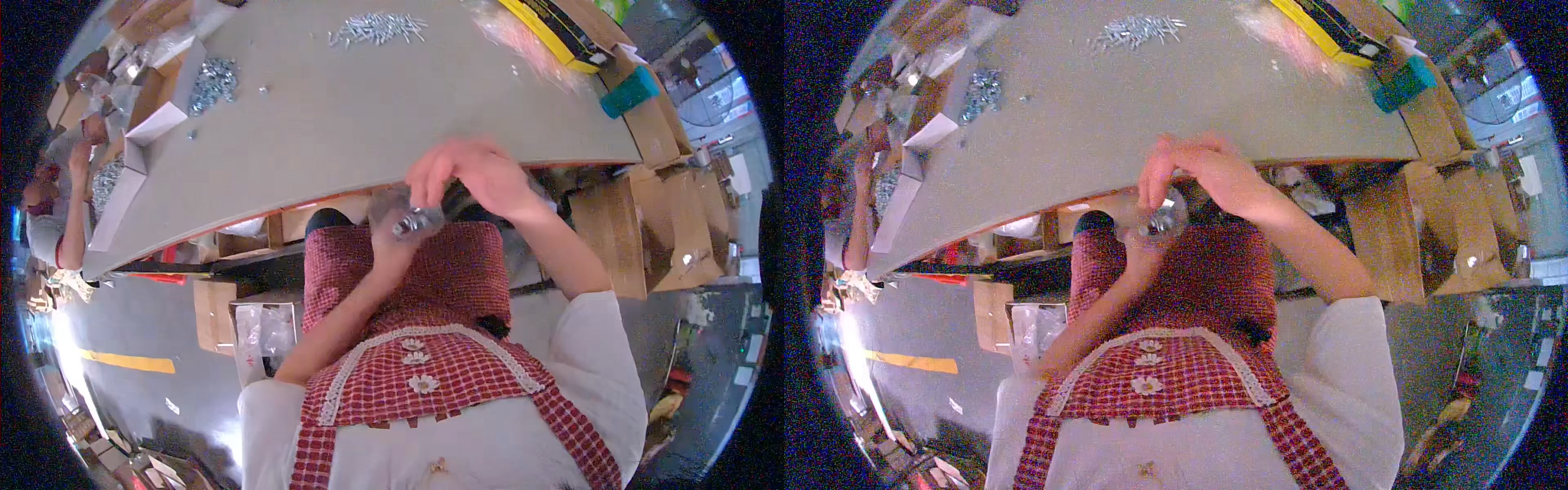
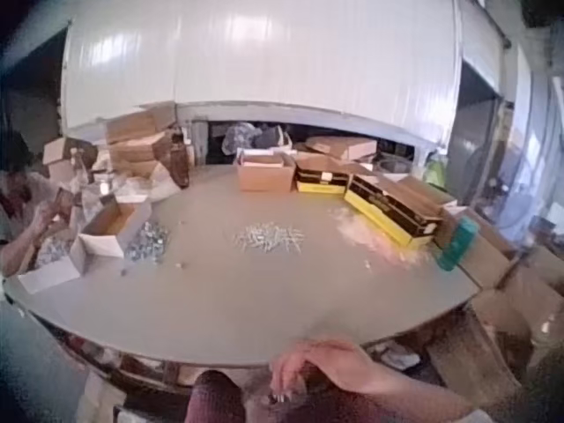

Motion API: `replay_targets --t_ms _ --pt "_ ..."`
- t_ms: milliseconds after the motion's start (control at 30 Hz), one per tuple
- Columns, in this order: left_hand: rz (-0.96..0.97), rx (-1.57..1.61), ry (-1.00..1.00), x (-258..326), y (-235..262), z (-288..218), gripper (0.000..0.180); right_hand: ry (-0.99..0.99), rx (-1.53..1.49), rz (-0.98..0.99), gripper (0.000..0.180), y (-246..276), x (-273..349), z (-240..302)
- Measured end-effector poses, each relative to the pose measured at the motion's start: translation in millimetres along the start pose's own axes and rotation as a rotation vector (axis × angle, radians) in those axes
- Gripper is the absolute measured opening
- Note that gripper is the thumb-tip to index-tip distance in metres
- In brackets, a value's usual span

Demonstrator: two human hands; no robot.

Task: Manually counting and bagging small hardware components like screws, washers, and bolts into plastic bags.

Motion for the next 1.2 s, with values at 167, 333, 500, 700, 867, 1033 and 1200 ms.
replay_targets --t_ms 167,333,500,700,867,1033,1200 --pt "0.088 0.027 0.224 -13 -3 8 0.029 -0.01 0.165 -0.078 0.033 3 36 11" --pt "0.124 0.12 0.06 -17 -6 14 0.03 -0.121 0.541 -0.078 0.022 4 57 -6" --pt "0.348 0.195 -0.094 1 16 2 0.027 -0.055 0.632 -0.061 0.014 -7 50 -13" --pt "0.757 0.455 0.315 35 80 -34 0.046 0.273 0.791 0.234 0.017 -79 20 -3" --pt "0.705 0.424 0.172 26 119 -65 0.059 0.33 0.81 0.26 0.007 -99 -5 -4" --pt "0.36 0.258 0.138 -10 140 -118 0.017 0.103 0.809 -0.045 0.013 -48 -19 20" --pt "0.355 0.33 0.09 -43 132 -158 0.017 -0.086 0.52 -0.262 0.016 -13 -17 31"
Point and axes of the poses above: each hand's wrist, its own x-axis away from the middle knuckle, its own y-axis out of the back of the hand, z = x × y, the point moved 7 cm from there along -x, towards the middle knuckle, and after that the axes turned 11 degrees about y, right-handed, at the moved point
